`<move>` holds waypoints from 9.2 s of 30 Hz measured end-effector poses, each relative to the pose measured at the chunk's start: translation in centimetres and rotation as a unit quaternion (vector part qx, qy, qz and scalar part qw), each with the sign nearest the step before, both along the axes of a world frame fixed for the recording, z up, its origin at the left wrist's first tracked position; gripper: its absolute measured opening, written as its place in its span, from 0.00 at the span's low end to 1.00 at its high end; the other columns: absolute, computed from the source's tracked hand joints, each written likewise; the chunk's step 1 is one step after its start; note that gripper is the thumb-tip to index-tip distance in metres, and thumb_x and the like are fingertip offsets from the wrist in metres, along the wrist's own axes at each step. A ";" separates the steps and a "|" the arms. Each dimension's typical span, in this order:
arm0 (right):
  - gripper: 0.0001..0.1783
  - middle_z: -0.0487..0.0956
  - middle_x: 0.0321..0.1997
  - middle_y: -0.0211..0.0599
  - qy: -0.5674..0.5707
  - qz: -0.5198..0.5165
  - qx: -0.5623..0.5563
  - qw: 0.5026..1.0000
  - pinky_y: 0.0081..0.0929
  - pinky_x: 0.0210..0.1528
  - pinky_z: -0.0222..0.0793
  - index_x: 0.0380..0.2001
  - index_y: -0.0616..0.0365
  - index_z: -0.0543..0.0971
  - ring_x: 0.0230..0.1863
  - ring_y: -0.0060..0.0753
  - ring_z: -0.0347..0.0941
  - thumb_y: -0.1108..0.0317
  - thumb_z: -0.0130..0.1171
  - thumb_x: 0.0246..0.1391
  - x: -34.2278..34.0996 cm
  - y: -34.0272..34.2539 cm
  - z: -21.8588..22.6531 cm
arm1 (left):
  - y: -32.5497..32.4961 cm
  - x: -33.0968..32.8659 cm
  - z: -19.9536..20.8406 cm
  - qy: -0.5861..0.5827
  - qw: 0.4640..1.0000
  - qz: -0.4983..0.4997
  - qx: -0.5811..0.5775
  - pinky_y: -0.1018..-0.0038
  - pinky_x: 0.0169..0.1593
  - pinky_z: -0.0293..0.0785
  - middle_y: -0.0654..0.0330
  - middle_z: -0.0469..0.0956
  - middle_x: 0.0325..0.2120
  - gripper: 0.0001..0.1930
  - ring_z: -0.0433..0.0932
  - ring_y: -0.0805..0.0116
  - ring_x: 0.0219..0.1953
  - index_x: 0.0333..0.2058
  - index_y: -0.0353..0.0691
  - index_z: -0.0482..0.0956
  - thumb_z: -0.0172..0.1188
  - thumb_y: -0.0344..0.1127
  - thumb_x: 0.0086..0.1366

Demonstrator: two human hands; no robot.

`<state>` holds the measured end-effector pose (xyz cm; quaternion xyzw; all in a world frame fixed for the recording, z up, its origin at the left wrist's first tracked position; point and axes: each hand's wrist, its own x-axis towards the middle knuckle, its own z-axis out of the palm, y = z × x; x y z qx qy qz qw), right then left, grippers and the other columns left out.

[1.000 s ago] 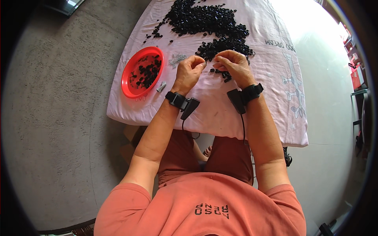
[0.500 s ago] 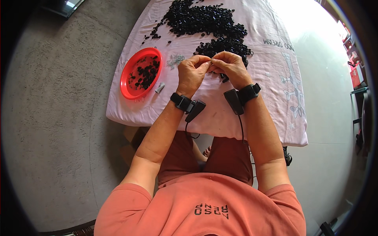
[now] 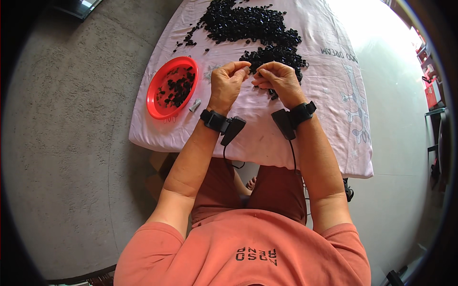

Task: Sorting and inspecting small black plastic components on a table in a manufacturing environment.

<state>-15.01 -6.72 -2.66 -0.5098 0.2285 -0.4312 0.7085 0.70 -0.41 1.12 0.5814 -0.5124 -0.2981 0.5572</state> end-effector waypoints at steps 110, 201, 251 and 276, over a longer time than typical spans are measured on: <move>0.10 0.84 0.34 0.39 0.021 0.066 -0.001 0.998 0.16 0.35 0.77 0.39 0.66 0.81 0.35 0.26 0.83 0.69 0.58 0.61 -0.2 -0.1 -0.1 | 0.1 0.4 -1.2 0.178 0.982 -0.053 0.020 0.84 0.38 0.71 0.66 0.80 0.29 0.08 0.74 0.81 0.30 0.42 0.37 0.82 0.58 0.27 0.66; 0.19 0.83 0.40 0.33 -0.055 0.064 -0.003 0.996 0.13 0.37 0.77 0.54 0.60 0.77 0.35 0.15 0.78 0.75 0.59 0.58 -0.4 -0.2 -0.6 | 0.7 -0.6 1.2 -0.346 0.926 -0.061 -0.136 0.70 0.41 0.76 0.56 0.79 0.34 0.16 0.80 0.62 0.36 0.41 0.36 0.81 0.66 0.22 0.51; 0.22 0.83 0.40 0.33 -0.047 0.084 -0.033 0.995 0.17 0.40 0.75 0.54 0.60 0.77 0.37 0.17 0.77 0.73 0.65 0.55 -0.2 0.2 0.3 | 1.3 -0.5 2.2 -0.340 0.927 -0.040 -0.152 0.67 0.38 0.75 0.53 0.77 0.31 0.13 0.79 0.56 0.34 0.39 0.34 0.80 0.62 0.22 0.54; 0.16 0.83 0.42 0.43 -0.098 -0.031 0.041 0.994 0.20 0.43 0.79 0.51 0.62 0.77 0.41 0.30 0.82 0.69 0.57 0.63 -1.2 -1.1 -0.1 | 1.7 6.7 -0.8 -0.373 0.913 0.149 -0.072 0.72 0.35 0.76 0.56 0.81 0.29 0.10 0.81 0.65 0.29 0.37 0.36 0.83 0.68 0.27 0.54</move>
